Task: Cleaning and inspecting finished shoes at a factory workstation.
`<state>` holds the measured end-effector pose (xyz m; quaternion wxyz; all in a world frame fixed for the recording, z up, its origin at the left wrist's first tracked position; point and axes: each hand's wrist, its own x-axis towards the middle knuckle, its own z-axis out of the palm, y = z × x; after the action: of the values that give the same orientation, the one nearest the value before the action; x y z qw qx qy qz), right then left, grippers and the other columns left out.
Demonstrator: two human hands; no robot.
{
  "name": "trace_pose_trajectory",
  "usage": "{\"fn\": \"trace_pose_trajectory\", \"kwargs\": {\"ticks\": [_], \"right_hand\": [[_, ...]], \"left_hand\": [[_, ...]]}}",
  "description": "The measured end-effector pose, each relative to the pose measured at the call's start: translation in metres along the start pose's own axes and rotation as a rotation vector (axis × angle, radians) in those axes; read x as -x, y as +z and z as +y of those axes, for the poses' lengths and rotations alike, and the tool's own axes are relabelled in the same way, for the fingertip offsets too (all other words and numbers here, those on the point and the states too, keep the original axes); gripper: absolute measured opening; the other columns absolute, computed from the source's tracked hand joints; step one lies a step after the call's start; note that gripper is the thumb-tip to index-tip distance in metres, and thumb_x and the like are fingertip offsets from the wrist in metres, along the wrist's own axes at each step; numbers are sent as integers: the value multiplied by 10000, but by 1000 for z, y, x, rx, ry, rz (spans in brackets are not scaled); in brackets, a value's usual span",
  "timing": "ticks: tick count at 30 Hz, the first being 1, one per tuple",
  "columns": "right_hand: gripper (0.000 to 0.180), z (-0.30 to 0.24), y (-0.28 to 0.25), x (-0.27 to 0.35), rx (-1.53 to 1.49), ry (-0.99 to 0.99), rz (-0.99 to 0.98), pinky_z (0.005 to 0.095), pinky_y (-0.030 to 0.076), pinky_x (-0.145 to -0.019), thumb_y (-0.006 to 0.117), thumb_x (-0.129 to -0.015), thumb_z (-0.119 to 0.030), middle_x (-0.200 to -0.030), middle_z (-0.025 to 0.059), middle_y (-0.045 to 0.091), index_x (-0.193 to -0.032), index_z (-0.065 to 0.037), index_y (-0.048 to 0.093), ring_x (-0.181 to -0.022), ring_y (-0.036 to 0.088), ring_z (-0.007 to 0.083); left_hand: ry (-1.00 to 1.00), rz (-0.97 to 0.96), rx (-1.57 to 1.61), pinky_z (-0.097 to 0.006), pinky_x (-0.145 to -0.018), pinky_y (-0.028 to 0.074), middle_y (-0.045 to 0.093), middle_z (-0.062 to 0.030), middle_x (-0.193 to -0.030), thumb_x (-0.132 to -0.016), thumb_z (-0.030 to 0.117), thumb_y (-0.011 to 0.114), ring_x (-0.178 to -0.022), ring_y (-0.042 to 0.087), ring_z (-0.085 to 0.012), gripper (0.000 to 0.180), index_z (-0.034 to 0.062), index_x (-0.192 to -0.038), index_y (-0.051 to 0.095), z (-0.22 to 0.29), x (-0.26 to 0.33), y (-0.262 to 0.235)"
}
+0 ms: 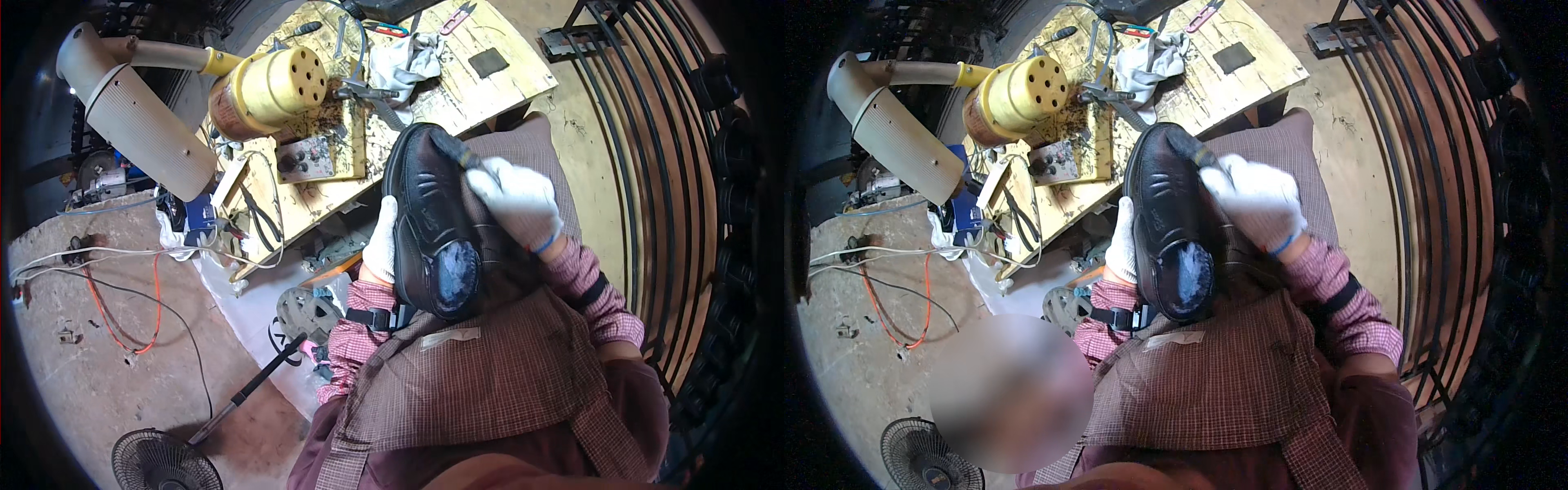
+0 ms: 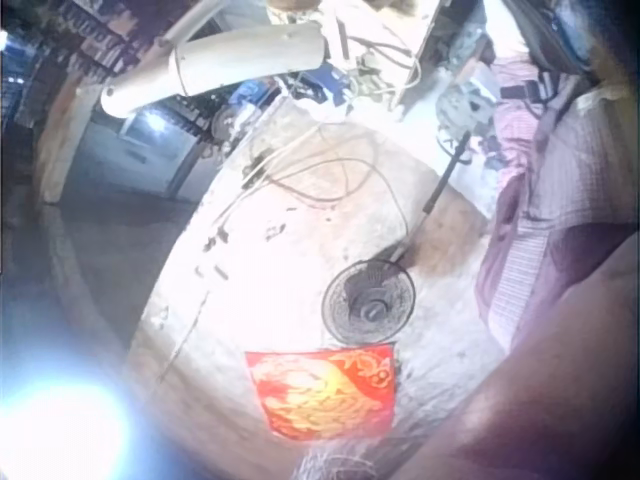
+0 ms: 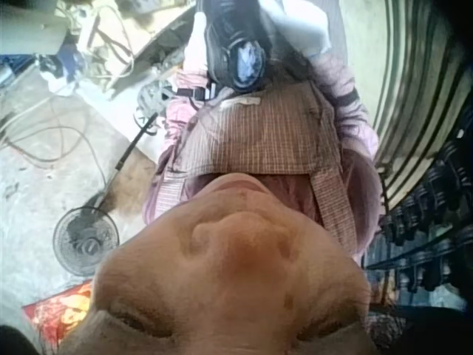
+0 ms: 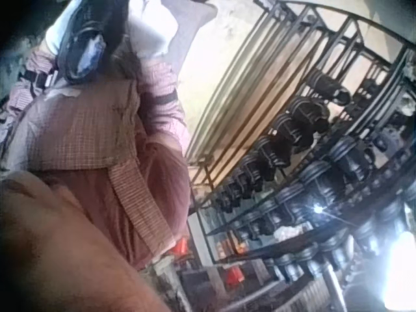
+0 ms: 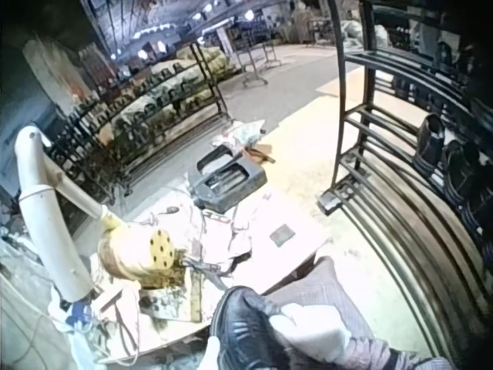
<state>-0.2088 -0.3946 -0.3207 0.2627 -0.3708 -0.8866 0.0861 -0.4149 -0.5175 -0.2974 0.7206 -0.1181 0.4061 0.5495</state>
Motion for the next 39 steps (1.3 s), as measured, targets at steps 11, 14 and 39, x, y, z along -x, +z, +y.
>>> {"fn": "trace_pose_trajectory", "kwargs": {"ticks": [11, 14, 39], "right_hand": [[122, -11, -11, -7, 121, -116, 3, 314, 547, -596, 693, -897, -201, -922, 27, 682, -999, -136, 708, -697, 673, 195], [181, -1, 11, -22, -113, 112, -9, 340, 527, -532, 640, -971, -289, -719, 72, 667, -902, -125, 675, -650, 684, 227], [144, -3, 7, 0, 120, -15, -141, 349, 533, -551, 650, -934, -166, -887, 59, 663, -1063, -138, 707, -676, 661, 215]], "left_hand": [[-10, -4, 70, -463, -1122, 449, 569, -162, -1439, -1044, 524, 487, -1259, 583, -324, 660, 39, -1491, 464, -5, 1, -8], [-33, -54, 91, -460, -1116, 454, 570, -156, -1438, -1042, 541, 478, -1264, 579, -318, 659, 63, -1496, 468, -3, -3, -6], [19, -14, 35, -449, -1128, 444, 578, -151, -1433, -1035, 498, 529, -1266, 581, -310, 642, 56, -1497, 466, 1, -6, -14]]}}
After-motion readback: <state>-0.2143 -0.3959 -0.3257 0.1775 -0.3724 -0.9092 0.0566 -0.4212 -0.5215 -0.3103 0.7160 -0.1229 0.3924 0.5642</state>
